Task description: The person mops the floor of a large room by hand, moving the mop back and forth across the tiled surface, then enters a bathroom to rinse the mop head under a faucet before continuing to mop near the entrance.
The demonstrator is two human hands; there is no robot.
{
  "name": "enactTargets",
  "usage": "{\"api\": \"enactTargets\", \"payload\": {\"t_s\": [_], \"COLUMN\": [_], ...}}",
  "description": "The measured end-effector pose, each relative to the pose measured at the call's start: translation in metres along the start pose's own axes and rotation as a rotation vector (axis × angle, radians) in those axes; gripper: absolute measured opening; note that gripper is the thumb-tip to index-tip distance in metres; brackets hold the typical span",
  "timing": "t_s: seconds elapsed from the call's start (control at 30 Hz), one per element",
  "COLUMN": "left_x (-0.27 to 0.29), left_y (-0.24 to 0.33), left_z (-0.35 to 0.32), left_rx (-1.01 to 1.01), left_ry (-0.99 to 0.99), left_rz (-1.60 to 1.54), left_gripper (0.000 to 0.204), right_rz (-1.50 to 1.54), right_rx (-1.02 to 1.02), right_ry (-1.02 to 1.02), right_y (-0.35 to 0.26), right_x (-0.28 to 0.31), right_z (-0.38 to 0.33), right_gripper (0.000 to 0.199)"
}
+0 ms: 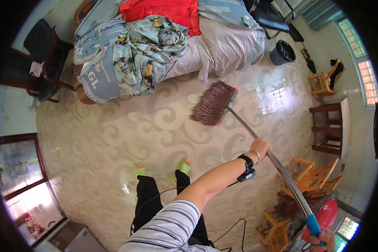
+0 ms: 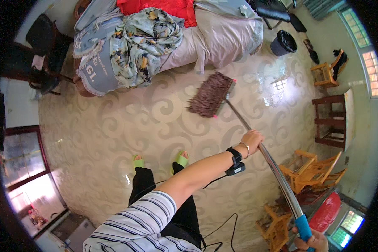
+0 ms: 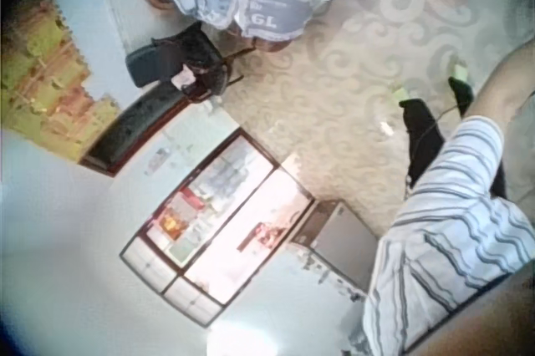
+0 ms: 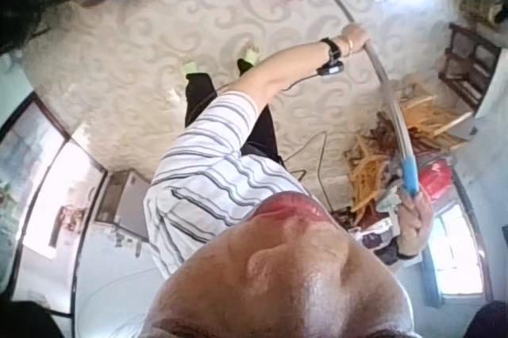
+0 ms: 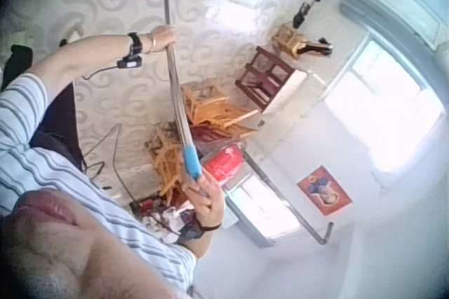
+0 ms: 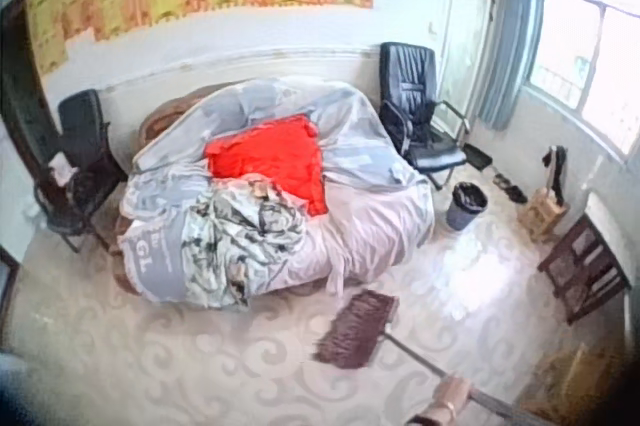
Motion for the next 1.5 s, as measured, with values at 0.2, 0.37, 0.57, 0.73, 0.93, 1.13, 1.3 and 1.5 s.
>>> {"api": "enactTargets", "payload": {"t_s": [0.2, 0.37, 0.57, 0.73, 0.93, 1.13, 1.3, 1.5], "left_x": [0.027, -0.001, 0.037, 0.133, 0.237, 0.347, 0.342, 0.255], "left_y": [0.059, 0.021, -0.067, -0.086, -0.123, -0.167, -0.227, -0.311], "left_z": [0.026, -0.015, -0.136, -0.269, -0.456, -0.701, -0.891, -1.103], "left_rx": [-0.225, -0.171, -0.140, -0.050, 0.163, 0.509, 0.856, 1.548], "left_ry": [0.062, -0.214, -0.125, -0.072, 0.194, 0.619, 1.062, 0.743], "left_rz": [-0.207, -0.217, -0.109, -0.077, -0.044, -0.092, 0.025, 0.040], "left_gripper": [0.006, 0.013, 0.008, 0.005, 0.019, 0.022, 0.012, 0.022], "right_rz": [-0.621, -1.019, -1.481, -1.560, -2.085, -2.504, -2.807, -2.468], "right_rx": [-0.076, -0.160, -0.186, -0.375, -0.385, -0.502, -0.557, 0.155], "right_ry": [0.174, 0.230, 0.012, 0.035, -0.488, -0.719, -1.024, -1.661], "right_y": [0.024, 0.078, 0.143, 0.205, 0.305, 0.456, 0.577, 0.764], "right_x": [-0.063, -0.085, -0.131, -0.212, -0.316, -0.415, -0.439, -0.407], "right_z": [-0.010, 0.021, 0.054, 0.020, 0.004, 0.015, 0.099, 0.211], "right_gripper": [0.035, 0.037, 0.048, 0.050, 0.058, 0.061, 0.055, 0.043]}}
Point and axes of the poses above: each hand's wrist, its own z-axis towards the middle knuckle, its own x-axis out of the back of the hand, y = z × x, the point moved 6 cm from there along z, towards the middle knuckle, and after that the axes turned 8 degrees about -y, right-handed, at the moved point
